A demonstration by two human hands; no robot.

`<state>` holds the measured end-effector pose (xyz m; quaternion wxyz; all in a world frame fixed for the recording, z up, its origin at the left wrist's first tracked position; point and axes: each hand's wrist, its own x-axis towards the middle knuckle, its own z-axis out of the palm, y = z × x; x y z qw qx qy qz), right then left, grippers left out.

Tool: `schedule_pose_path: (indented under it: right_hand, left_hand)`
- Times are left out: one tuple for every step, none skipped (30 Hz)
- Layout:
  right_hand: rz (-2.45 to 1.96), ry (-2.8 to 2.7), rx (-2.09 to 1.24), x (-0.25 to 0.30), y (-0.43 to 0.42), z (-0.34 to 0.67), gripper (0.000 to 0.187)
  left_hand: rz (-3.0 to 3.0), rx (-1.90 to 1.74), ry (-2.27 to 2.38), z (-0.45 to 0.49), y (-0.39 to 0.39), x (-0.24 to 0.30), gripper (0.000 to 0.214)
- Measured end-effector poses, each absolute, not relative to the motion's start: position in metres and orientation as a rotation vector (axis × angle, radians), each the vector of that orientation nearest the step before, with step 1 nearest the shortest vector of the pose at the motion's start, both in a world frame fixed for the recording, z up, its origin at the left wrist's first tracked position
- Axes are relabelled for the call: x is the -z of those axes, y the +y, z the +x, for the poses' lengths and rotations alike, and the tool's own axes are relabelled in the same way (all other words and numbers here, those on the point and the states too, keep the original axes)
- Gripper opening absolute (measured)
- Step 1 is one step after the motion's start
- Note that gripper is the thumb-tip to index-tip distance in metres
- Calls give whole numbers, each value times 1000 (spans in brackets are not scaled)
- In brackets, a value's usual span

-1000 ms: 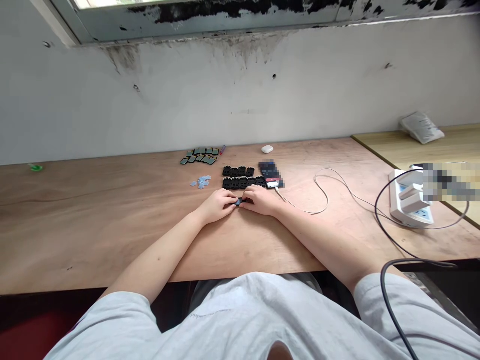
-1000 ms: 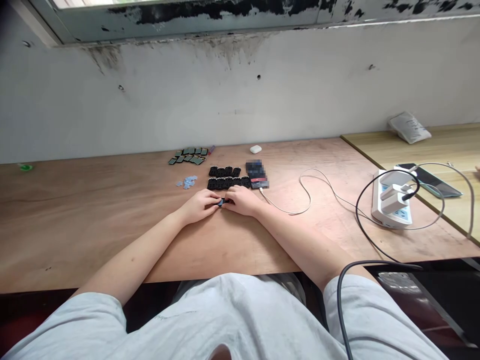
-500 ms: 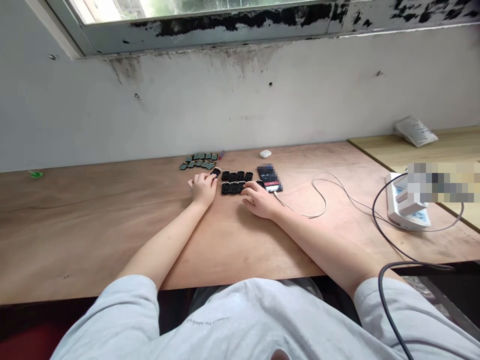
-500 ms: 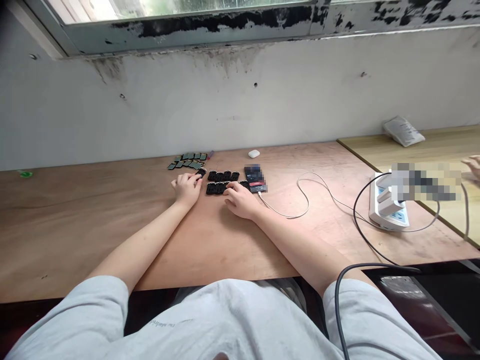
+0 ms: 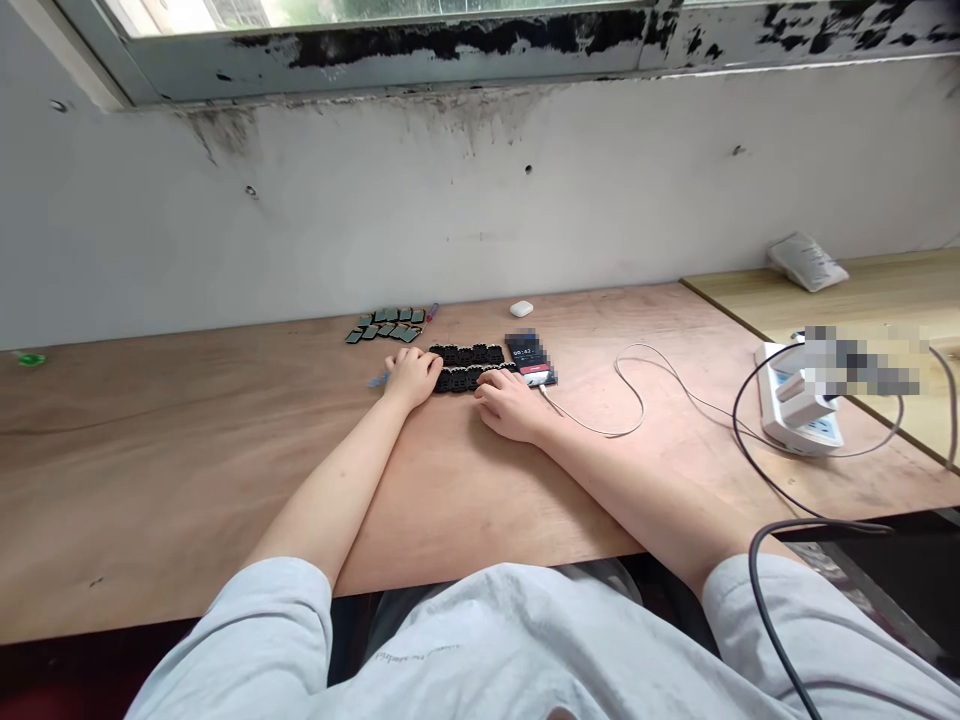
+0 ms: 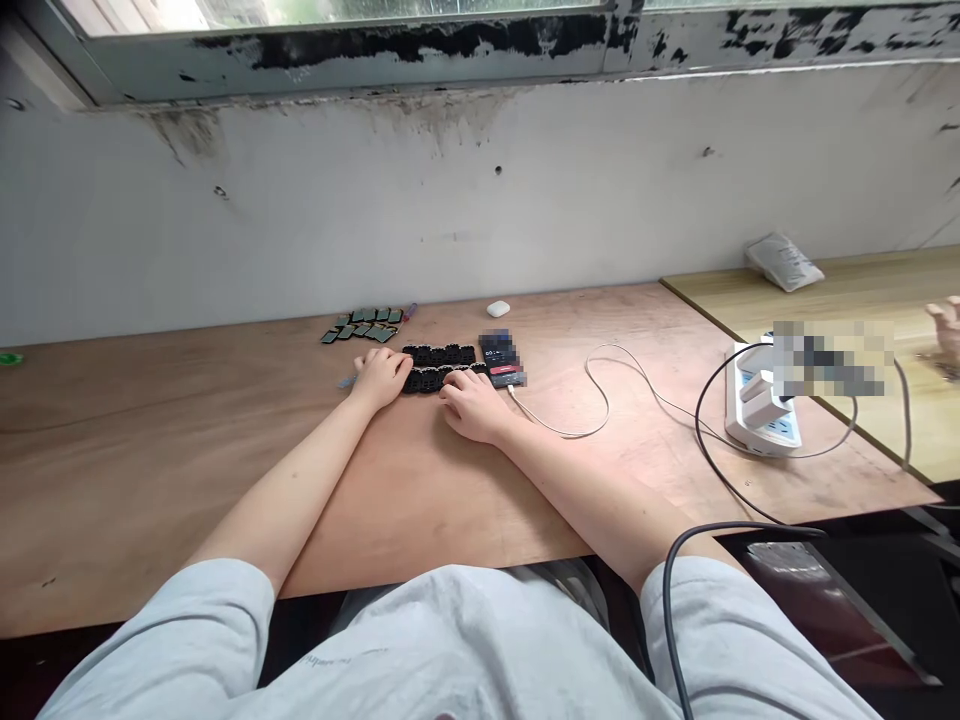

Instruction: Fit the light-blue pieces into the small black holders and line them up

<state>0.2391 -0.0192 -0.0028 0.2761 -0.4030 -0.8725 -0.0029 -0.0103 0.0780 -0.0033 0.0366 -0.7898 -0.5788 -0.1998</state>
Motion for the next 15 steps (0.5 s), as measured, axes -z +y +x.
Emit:
schedule_pose_path:
  right_hand:
    - [-1136, -2336, 33, 2, -19, 239, 16]
    - [-1191, -2322, 56, 3, -19, 239, 16]
    - [-1247, -2301, 77, 3, -19, 239, 17]
    - [-1302, -2271, 96, 4, -18, 239, 19]
    - [-1354, -2234, 115, 6, -17, 239, 21]
    - [-1403, -2193, 132, 7, -16, 239, 23]
    - [-1448, -2153, 148, 9, -15, 240, 25]
    - [-1489, -2117, 161, 9, -14, 240, 27]
    - [-1523, -2094, 168, 10, -14, 241, 28]
    - [-1550, -2083, 170, 10, -14, 241, 29]
    - [-1572, -2081, 165, 9, -14, 241, 30]
    - [-1589, -2085, 158, 8, -15, 241, 31]
    - [-1600, -2090, 149, 6, -16, 241, 33]
    - [-1606, -2092, 147, 4, -17, 241, 34]
    - [-1607, -2091, 152, 2, -19, 240, 36]
  left_hand:
    - [-2464, 616, -1754, -10, 77, 3, 43]
    - [-2501, 624, -1726, -10, 76, 2, 43]
    - [-2532, 636, -1699, -10, 75, 1, 42]
    - [-2553, 651, -1674, -11, 74, 1, 42]
    - [-2559, 670, -1659, -12, 72, 1, 42]
    - [-2549, 691, -1657, -15, 70, 1, 41]
    - [-2525, 711, -1669, -19, 68, 1, 41]
    - [-2491, 726, -1692, -23, 67, 2, 41]
    - [-2447, 732, -1730, -29, 65, 2, 41]
    - [-2401, 728, -1774, -36, 64, 4, 41]
    - [-2357, 714, -1822, -43, 63, 5, 40]
    - [-2323, 691, -1868, -50, 63, 6, 40]
    - [-2306, 665, -1900, -56, 62, 7, 39]
    - [-2302, 640, -1919, -62, 61, 8, 39]
    - [-2306, 620, -1924, -66, 60, 9, 38]
